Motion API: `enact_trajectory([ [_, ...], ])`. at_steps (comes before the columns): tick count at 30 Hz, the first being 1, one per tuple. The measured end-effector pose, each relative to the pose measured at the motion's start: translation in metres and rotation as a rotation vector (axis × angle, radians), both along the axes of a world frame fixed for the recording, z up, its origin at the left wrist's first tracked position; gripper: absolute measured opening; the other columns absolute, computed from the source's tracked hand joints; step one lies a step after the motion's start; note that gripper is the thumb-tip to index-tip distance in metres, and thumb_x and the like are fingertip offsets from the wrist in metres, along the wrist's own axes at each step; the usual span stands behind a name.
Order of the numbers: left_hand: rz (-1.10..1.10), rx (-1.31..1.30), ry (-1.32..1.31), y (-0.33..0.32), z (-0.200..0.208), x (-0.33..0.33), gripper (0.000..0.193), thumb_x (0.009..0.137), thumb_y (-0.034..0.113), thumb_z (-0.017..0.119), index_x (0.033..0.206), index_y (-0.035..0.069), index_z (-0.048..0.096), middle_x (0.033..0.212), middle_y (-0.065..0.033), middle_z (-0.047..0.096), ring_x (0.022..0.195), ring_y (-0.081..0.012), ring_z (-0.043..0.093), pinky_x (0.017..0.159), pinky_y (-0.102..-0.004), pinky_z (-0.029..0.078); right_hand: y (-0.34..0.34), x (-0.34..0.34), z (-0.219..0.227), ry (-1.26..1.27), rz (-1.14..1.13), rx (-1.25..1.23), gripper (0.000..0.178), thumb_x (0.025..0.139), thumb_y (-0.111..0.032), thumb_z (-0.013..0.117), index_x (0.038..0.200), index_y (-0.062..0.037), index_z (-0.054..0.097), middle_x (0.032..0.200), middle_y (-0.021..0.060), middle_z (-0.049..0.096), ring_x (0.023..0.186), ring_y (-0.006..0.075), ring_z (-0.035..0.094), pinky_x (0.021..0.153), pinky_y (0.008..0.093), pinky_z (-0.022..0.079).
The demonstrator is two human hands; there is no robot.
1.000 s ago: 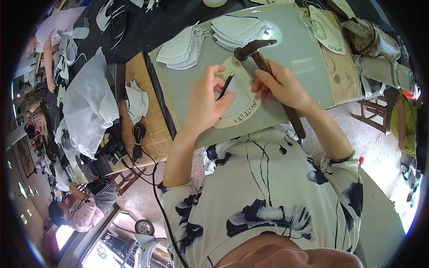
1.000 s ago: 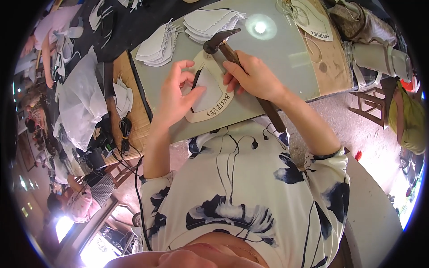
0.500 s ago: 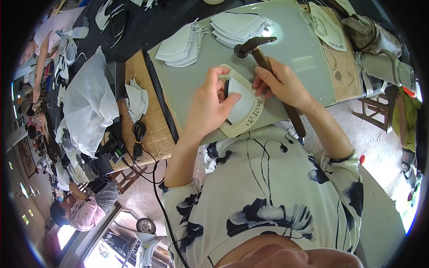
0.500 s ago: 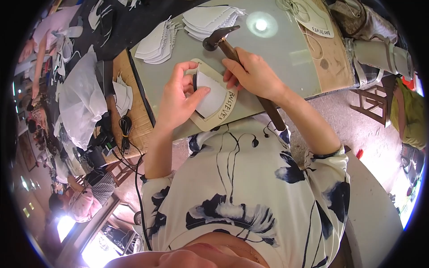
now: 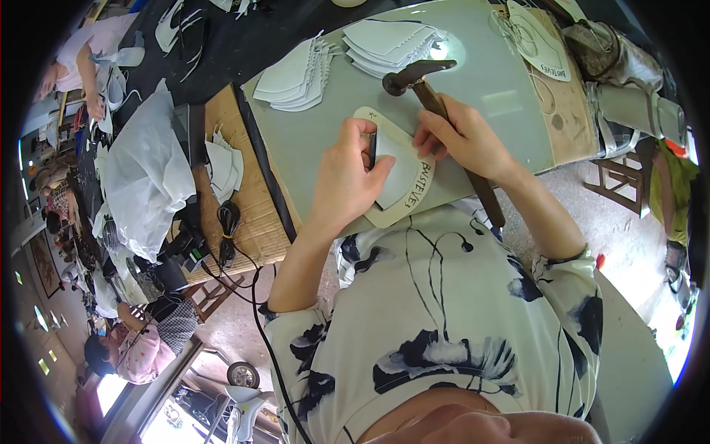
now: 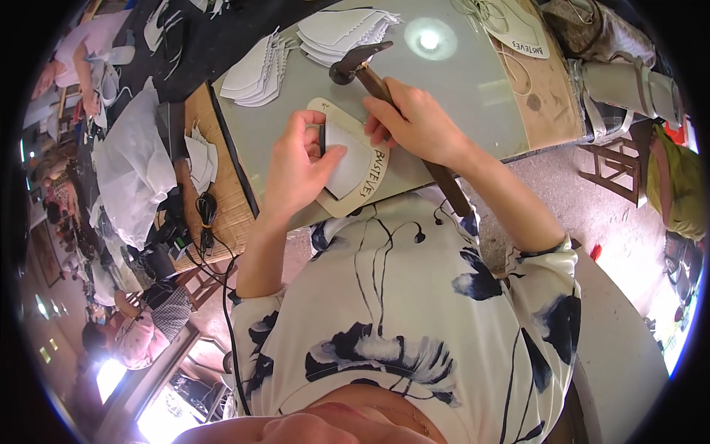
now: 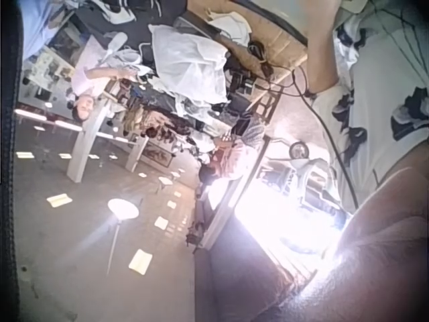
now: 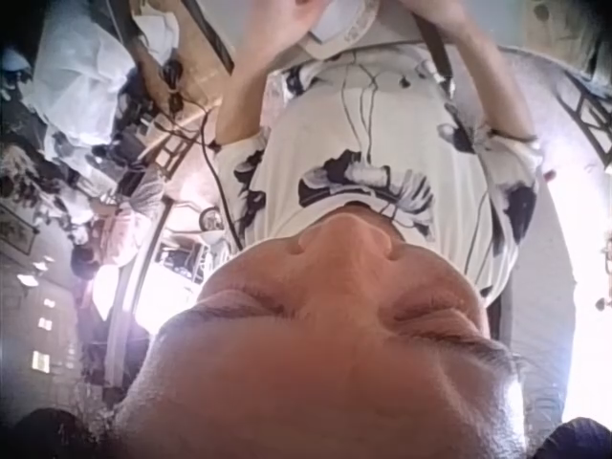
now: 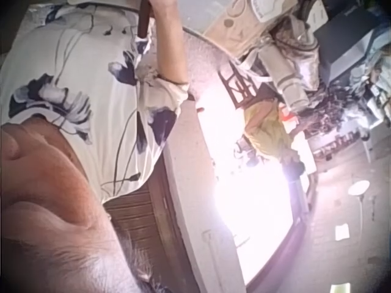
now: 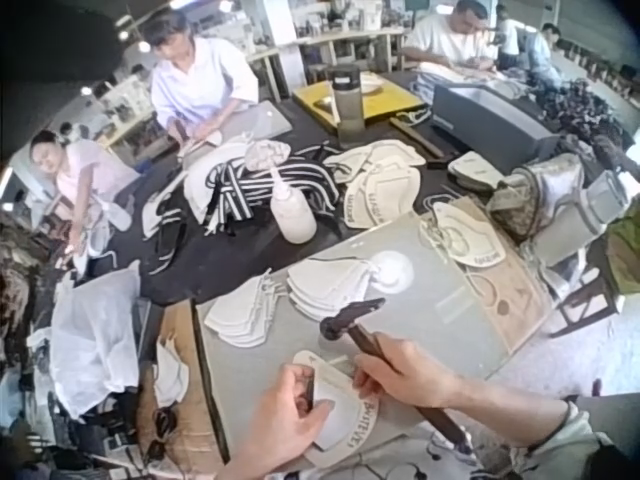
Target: Hammering shoe upper components to flatten seams or secure layers at a workstation.
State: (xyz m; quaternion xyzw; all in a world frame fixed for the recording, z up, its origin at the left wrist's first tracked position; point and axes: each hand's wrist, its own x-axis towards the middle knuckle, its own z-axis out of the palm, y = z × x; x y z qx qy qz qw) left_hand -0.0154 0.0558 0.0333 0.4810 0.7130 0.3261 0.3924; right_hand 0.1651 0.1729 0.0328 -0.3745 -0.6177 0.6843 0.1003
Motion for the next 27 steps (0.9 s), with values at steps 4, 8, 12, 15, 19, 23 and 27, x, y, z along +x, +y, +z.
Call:
enact_trajectory([
  [4,0.003,-0.040,0.103,-0.003,0.003,0.003,0.045,0.079,0.008,0.073,0.115,-0.001,0.048,0.072,-0.0128,0.065,0.061,-0.0260,0.065,0.058,-0.0371,0.050,-0.010,-0.001,0.017,0.097,0.126,0.013,0.021,0.104,-0.018,0.048,0.104,0.0020,0.051,0.088,0.0100,0.069,0.076,0.0136,0.068,0.063,0.0266,0.055],
  [8,-0.018,0.019,0.187,-0.008,0.009,0.004,0.046,0.081,0.006,0.072,0.119,-0.004,0.048,0.071,-0.0086,0.065,0.057,-0.0091,0.055,0.056,-0.0249,0.046,-0.009,-0.007,0.001,0.001,0.228,0.255,0.019,0.102,-0.014,0.049,0.103,0.0044,0.052,0.091,0.0111,0.070,0.080,0.0144,0.069,0.065,0.0278,0.055],
  [12,0.165,0.008,-0.079,-0.033,0.008,-0.001,0.047,0.085,0.005,0.071,0.124,-0.005,0.046,0.072,-0.0068,0.066,0.062,-0.0088,0.060,0.059,-0.0237,0.048,-0.014,-0.005,0.002,0.021,0.143,0.089,0.018,0.103,-0.014,0.047,0.103,0.0030,0.052,0.092,0.0094,0.071,0.081,0.0140,0.070,0.065,0.0263,0.054],
  [15,0.172,-0.021,-0.158,-0.043,0.004,-0.003,0.049,0.082,0.008,0.072,0.121,-0.005,0.045,0.068,-0.0103,0.067,0.060,-0.0203,0.067,0.059,-0.0305,0.051,-0.013,-0.006,0.001,-0.001,0.154,0.102,0.018,0.104,-0.014,0.046,0.102,0.0029,0.052,0.092,0.0094,0.071,0.080,0.0133,0.070,0.063,0.0255,0.054],
  [19,0.122,-0.026,-0.095,-0.043,0.005,-0.004,0.050,0.081,0.007,0.072,0.121,-0.005,0.045,0.068,-0.0105,0.067,0.060,-0.0202,0.067,0.060,-0.0296,0.051,-0.016,-0.008,-0.001,0.036,0.123,0.166,0.020,0.101,-0.015,0.050,0.094,0.0044,0.050,0.086,0.0120,0.072,0.074,0.0164,0.071,0.060,0.0292,0.055],
  [23,0.061,-0.067,-0.035,-0.041,0.008,-0.006,0.049,0.080,0.007,0.072,0.120,-0.004,0.045,0.068,-0.0105,0.067,0.061,-0.0207,0.066,0.060,-0.0308,0.051,-0.017,-0.009,-0.001,0.040,0.119,0.167,0.020,0.100,-0.015,0.050,0.093,0.0040,0.050,0.085,0.0118,0.072,0.074,0.0166,0.071,0.061,0.0293,0.055],
  [27,-0.024,-0.095,0.096,-0.038,0.011,-0.003,0.047,0.080,0.007,0.071,0.117,-0.002,0.044,0.064,-0.0091,0.062,0.059,-0.0253,0.064,0.058,-0.0355,0.049,-0.015,-0.007,-0.001,0.003,0.169,0.160,0.020,0.104,-0.017,0.047,0.100,0.0026,0.051,0.092,0.0093,0.071,0.080,0.0127,0.070,0.063,0.0252,0.054],
])
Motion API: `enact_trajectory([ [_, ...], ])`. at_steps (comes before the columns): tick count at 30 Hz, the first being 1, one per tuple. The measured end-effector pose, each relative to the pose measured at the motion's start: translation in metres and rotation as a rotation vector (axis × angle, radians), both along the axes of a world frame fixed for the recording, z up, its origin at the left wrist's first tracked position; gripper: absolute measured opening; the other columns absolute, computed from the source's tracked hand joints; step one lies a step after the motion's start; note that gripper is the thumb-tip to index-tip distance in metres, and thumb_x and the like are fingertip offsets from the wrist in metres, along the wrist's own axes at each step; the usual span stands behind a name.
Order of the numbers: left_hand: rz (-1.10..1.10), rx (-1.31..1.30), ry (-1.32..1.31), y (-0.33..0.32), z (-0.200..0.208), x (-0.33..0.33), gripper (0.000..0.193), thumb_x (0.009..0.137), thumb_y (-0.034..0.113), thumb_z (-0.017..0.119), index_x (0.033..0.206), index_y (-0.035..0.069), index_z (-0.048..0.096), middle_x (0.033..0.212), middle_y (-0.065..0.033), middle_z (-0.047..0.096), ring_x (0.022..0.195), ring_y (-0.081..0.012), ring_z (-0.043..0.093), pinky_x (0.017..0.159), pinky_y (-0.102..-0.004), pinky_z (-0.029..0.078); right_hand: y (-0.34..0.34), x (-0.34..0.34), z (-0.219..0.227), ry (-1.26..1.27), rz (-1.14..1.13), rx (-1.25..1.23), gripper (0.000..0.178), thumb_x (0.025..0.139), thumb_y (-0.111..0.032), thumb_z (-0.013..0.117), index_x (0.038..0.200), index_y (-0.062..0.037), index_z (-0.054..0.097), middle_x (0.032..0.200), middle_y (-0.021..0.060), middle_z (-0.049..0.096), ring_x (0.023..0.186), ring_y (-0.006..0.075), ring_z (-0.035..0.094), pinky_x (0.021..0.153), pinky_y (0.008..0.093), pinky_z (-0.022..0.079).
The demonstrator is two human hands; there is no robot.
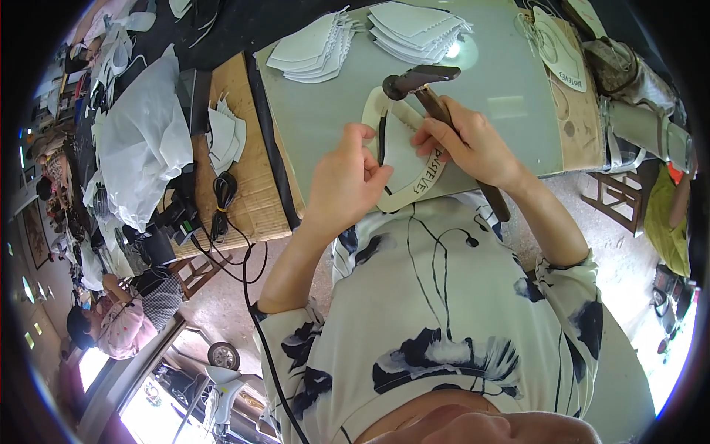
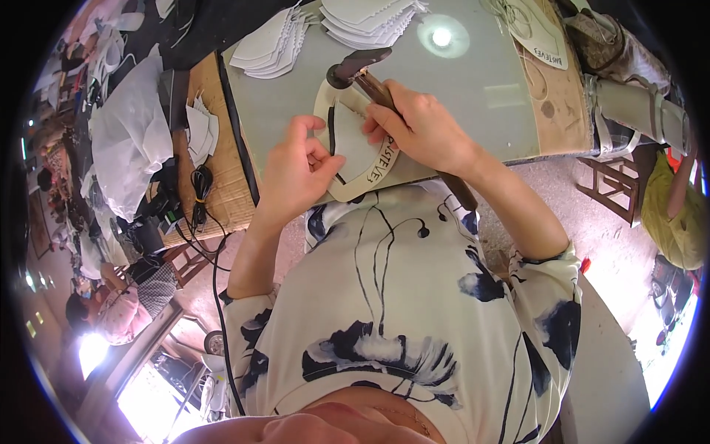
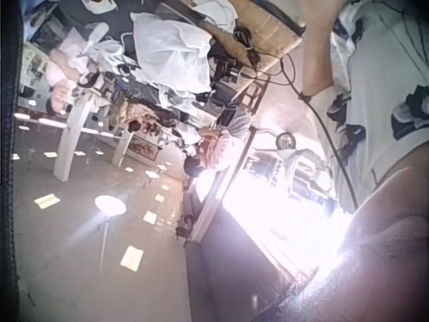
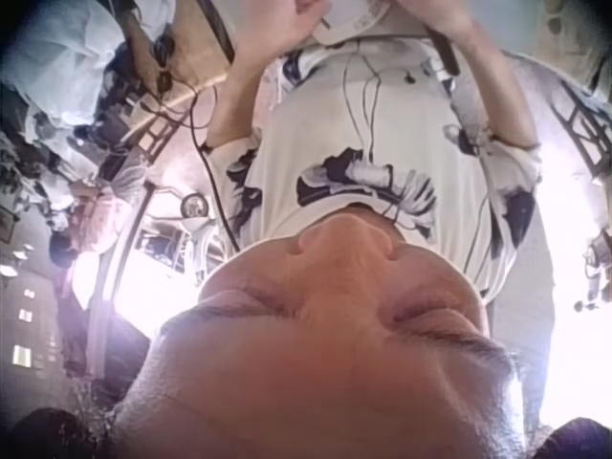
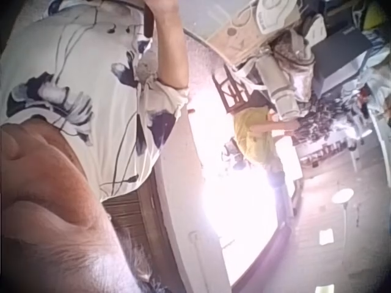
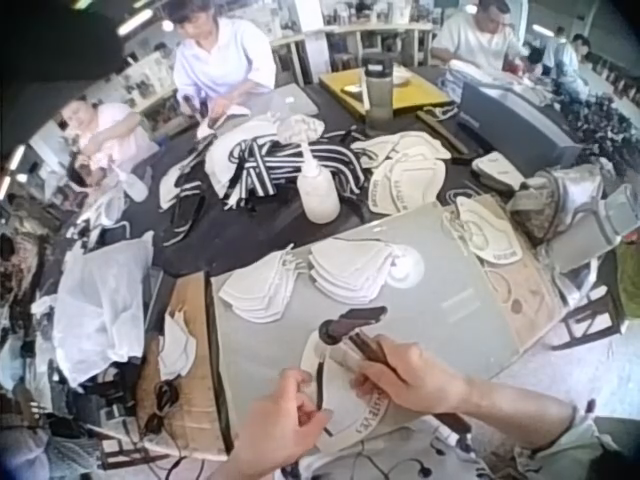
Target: Hammering shoe upper components to flatten seams or secure layers at a workstation.
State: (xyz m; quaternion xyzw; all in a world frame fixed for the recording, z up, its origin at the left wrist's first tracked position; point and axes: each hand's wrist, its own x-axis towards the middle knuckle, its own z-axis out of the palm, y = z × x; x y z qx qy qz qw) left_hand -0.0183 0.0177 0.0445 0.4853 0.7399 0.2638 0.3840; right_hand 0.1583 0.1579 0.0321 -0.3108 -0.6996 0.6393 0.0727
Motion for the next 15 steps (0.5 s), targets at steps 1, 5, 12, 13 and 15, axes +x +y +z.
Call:
enact_trajectory([
  [1,0.001,0.003,0.001,0.001,0.000,0.000,0.047,0.080,0.007,0.071,0.117,-0.002,0.044,0.064,-0.0091,0.062,0.059,-0.0253,0.064,0.058,-0.0355,0.049,0.001,0.000,0.000,0.001,0.001,0.003,0.020,0.104,-0.017,0.047,0.100,0.0026,0.051,0.092,0.0093,0.071,0.080,0.0127,0.070,0.063,0.0252,0.054],
  [5,-0.077,-0.016,0.090,0.003,-0.003,-0.003,0.047,0.080,0.008,0.072,0.119,0.001,0.045,0.062,-0.0070,0.059,0.056,-0.0232,0.060,0.057,-0.0349,0.047,0.002,0.001,-0.001,-0.013,-0.006,-0.030,0.021,0.104,-0.018,0.047,0.102,0.0025,0.052,0.094,0.0095,0.071,0.082,0.0131,0.070,0.064,0.0255,0.054],
  [12,-0.279,-0.001,0.089,0.036,0.009,-0.034,0.043,0.080,0.006,0.072,0.118,0.002,0.051,0.091,-0.0102,0.064,0.077,-0.0221,0.064,0.067,-0.0338,0.051,0.009,-0.004,0.006,0.010,-0.058,-0.208,0.022,0.104,-0.019,0.045,0.107,0.0020,0.052,0.095,0.0094,0.070,0.083,0.0134,0.070,0.067,0.0253,0.055],
  [13,-0.277,0.011,0.093,0.035,0.007,-0.029,0.043,0.080,0.006,0.072,0.118,0.002,0.051,0.091,-0.0102,0.064,0.077,-0.0221,0.064,0.067,-0.0338,0.051,0.012,-0.002,0.007,0.013,-0.056,-0.196,0.022,0.104,-0.019,0.045,0.107,0.0020,0.052,0.095,0.0094,0.070,0.083,0.0134,0.070,0.067,0.0253,0.055],
  [15,-0.261,0.541,0.512,0.019,-0.004,-0.006,0.043,0.079,0.008,0.073,0.117,0.003,0.055,0.107,-0.0111,0.063,0.094,-0.0271,0.063,0.076,-0.0384,0.052,0.019,0.010,0.008,-0.010,-0.030,-0.123,0.022,0.104,-0.020,0.047,0.107,0.0011,0.052,0.091,0.0078,0.069,0.078,0.0115,0.068,0.065,0.0251,0.054],
])
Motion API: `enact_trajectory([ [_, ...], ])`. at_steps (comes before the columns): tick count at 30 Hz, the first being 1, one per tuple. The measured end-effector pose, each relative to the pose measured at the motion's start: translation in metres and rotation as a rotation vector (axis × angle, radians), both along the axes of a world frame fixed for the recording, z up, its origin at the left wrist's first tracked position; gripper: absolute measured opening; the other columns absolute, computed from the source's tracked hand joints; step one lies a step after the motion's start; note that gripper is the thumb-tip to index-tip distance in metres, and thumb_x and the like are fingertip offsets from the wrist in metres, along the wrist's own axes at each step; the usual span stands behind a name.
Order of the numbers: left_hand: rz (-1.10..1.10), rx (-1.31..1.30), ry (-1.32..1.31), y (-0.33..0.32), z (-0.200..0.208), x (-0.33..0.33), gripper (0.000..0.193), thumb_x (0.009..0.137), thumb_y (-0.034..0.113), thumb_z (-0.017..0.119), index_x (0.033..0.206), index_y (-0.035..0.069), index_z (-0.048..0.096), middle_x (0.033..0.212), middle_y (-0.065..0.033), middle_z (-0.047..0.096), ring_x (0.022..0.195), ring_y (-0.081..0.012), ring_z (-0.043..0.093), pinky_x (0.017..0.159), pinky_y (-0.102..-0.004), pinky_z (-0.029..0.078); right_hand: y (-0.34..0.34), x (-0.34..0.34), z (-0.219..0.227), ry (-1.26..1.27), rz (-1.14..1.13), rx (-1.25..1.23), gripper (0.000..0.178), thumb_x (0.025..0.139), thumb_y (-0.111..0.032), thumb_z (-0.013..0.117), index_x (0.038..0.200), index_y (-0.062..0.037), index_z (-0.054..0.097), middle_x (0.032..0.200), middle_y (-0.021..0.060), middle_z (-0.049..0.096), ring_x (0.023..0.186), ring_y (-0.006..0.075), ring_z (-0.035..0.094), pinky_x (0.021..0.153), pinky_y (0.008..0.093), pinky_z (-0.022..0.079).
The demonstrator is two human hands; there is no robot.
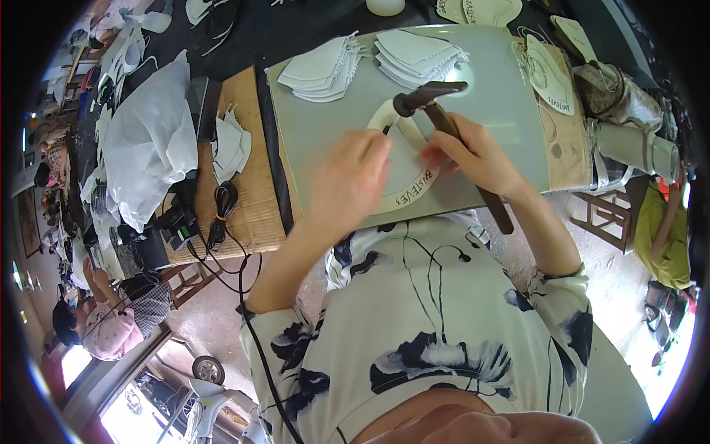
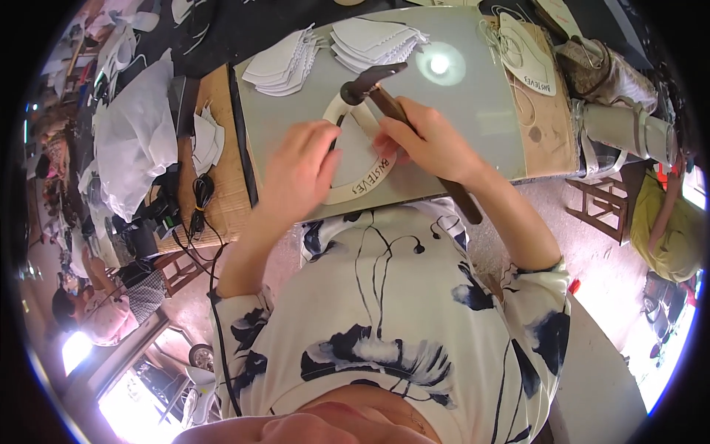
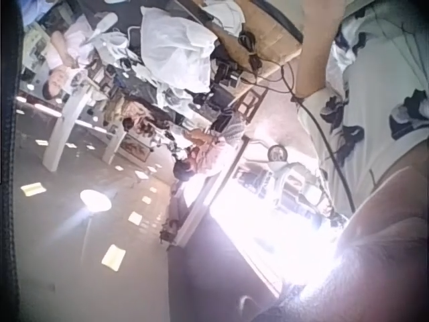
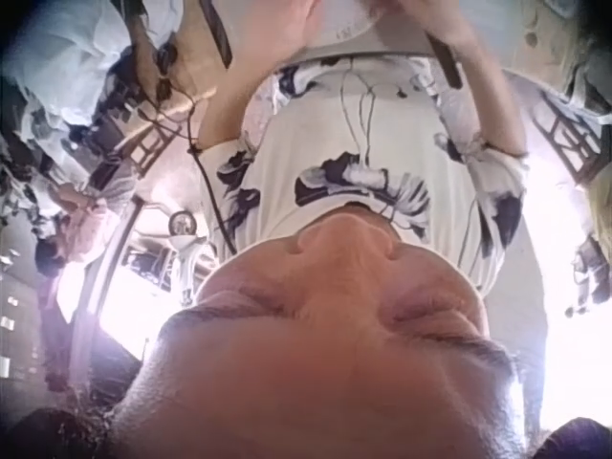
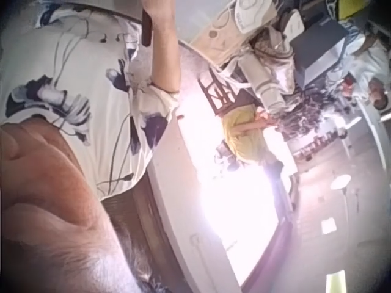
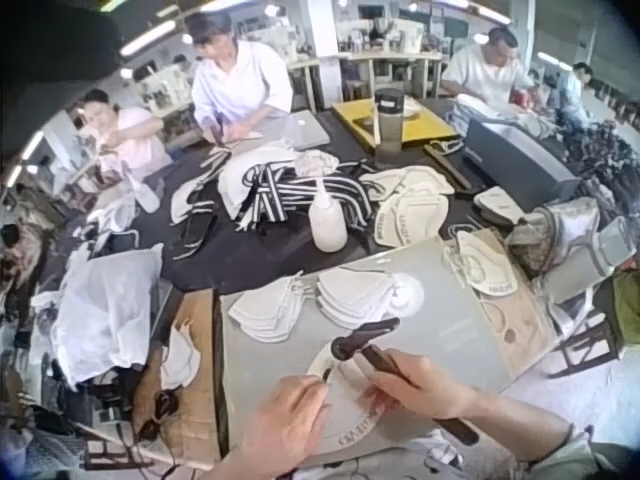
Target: Hammering shoe upper components to flatten seams or secure layers at a workstation.
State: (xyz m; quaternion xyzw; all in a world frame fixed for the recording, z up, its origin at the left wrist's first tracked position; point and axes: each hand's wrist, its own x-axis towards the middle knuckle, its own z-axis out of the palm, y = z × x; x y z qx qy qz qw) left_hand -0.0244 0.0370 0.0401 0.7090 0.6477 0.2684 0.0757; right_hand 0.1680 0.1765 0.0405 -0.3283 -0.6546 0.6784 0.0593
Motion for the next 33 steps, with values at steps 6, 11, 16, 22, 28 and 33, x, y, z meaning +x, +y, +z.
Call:
enact_trajectory([
  [6,-0.057,-0.100,-0.054,-0.029,-0.031,0.028,0.056,0.081,0.015,0.072,0.134,0.006,0.055,0.142,-0.0103,0.052,0.135,-0.0302,0.044,0.111,-0.0465,0.037,0.027,0.013,0.019,-0.134,0.046,0.486,0.021,0.100,-0.020,0.054,0.093,-0.0005,0.051,0.065,0.0073,0.055,0.056,0.0174,0.056,0.054,0.0354,0.044],
  [11,-0.278,-0.104,0.031,-0.016,-0.025,-0.010,0.039,0.084,0.012,0.070,0.123,0.009,0.063,0.136,-0.0045,0.057,0.131,-0.0252,0.049,0.108,-0.0452,0.040,0.024,0.012,0.026,-0.252,0.195,0.745,0.025,0.098,-0.022,0.057,0.088,-0.0010,0.048,0.061,0.0162,0.055,0.055,0.0338,0.056,0.053,0.0433,0.042],
  [16,-0.193,-0.073,-0.059,-0.013,-0.020,-0.003,0.030,0.083,0.010,0.070,0.113,0.007,0.066,0.127,-0.0045,0.061,0.125,-0.0252,0.054,0.105,-0.0437,0.043,0.003,-0.004,0.027,-0.340,0.306,1.027,0.025,0.098,-0.024,0.056,0.088,-0.0024,0.047,0.062,0.0160,0.058,0.056,0.0383,0.059,0.051,0.0471,0.045],
  [22,-0.023,-0.013,-0.363,0.002,-0.022,-0.006,0.022,0.083,0.009,0.070,0.104,0.005,0.067,0.114,-0.0083,0.064,0.111,-0.0270,0.059,0.089,-0.0402,0.050,0.013,-0.013,0.050,-0.375,0.278,0.988,0.026,0.098,-0.025,0.057,0.087,-0.0030,0.047,0.062,0.0142,0.060,0.056,0.0371,0.061,0.050,0.0453,0.047],
  [28,0.197,-0.038,-0.278,0.037,-0.023,-0.012,0.018,0.081,0.007,0.070,0.099,0.007,0.067,0.092,-0.0054,0.061,0.089,-0.0256,0.057,0.076,-0.0390,0.043,0.007,-0.005,0.023,-0.521,0.370,1.027,0.029,0.097,-0.026,0.058,0.086,-0.0020,0.047,0.059,0.0130,0.059,0.052,0.0353,0.061,0.047,0.0434,0.046],
  [33,0.184,-0.138,-0.228,0.048,-0.022,-0.008,0.013,0.078,0.004,0.068,0.090,0.009,0.066,0.087,-0.0023,0.058,0.085,-0.0242,0.054,0.077,-0.0380,0.036,0.007,-0.004,0.028,-0.531,0.346,1.021,0.030,0.097,-0.027,0.058,0.084,-0.0020,0.048,0.058,0.0125,0.059,0.052,0.0348,0.061,0.047,0.0426,0.047],
])
